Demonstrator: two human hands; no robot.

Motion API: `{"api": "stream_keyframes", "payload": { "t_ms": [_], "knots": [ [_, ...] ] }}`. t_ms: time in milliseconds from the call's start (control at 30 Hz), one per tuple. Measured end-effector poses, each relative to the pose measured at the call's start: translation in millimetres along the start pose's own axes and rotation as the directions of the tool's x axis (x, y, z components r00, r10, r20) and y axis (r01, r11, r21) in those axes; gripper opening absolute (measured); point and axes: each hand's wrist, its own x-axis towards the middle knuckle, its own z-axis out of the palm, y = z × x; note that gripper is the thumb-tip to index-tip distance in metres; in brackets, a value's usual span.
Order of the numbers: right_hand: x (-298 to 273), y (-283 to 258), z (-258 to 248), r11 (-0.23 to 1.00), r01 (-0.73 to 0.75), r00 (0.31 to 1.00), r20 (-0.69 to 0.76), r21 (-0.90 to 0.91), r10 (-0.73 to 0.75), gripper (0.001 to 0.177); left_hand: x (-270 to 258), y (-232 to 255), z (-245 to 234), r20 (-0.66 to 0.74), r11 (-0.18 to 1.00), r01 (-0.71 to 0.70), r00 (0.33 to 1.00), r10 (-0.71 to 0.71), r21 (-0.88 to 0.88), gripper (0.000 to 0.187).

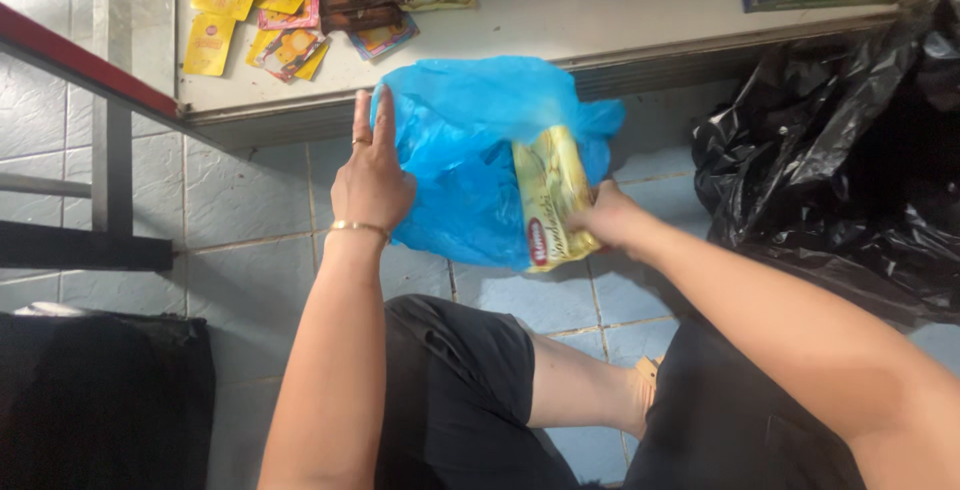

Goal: The person kneels on the floor and packs various snack items from a glass display shelf into black and blue plastic bags. They handle multiple snack packages, including biscuits and cookies, placing them into the bags one by one.

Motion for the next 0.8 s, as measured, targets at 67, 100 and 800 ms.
{"api": "stream_keyframes", "payload": {
  "t_ms": [67,100,800],
  "knots": [
    [-2.0,-23.6,-3.9,0.949,-0.182,0.973,0.186,0.258,0.136,0.050,-6.3,2.4,9.5,-0.456,0.923,-0.117,0.842,0.288,0.367,0.084],
    [-4.8,-36.0,-5.6,0.917,-0.234,0.959,0.233,0.324,0.162,0.048,-12.1,8.2,16.5,-0.591,0.832,-0.099,0.658,0.466,0.546,0.079],
    [-28.3,-29.4,-93.5,0.449,-0.331,0.925,0.380,0.830,-0.023,0.050,-38.2,64.6,235.2,0.477,0.672,-0.525,0.833,0.280,0.522,0.065]
  ]
}}
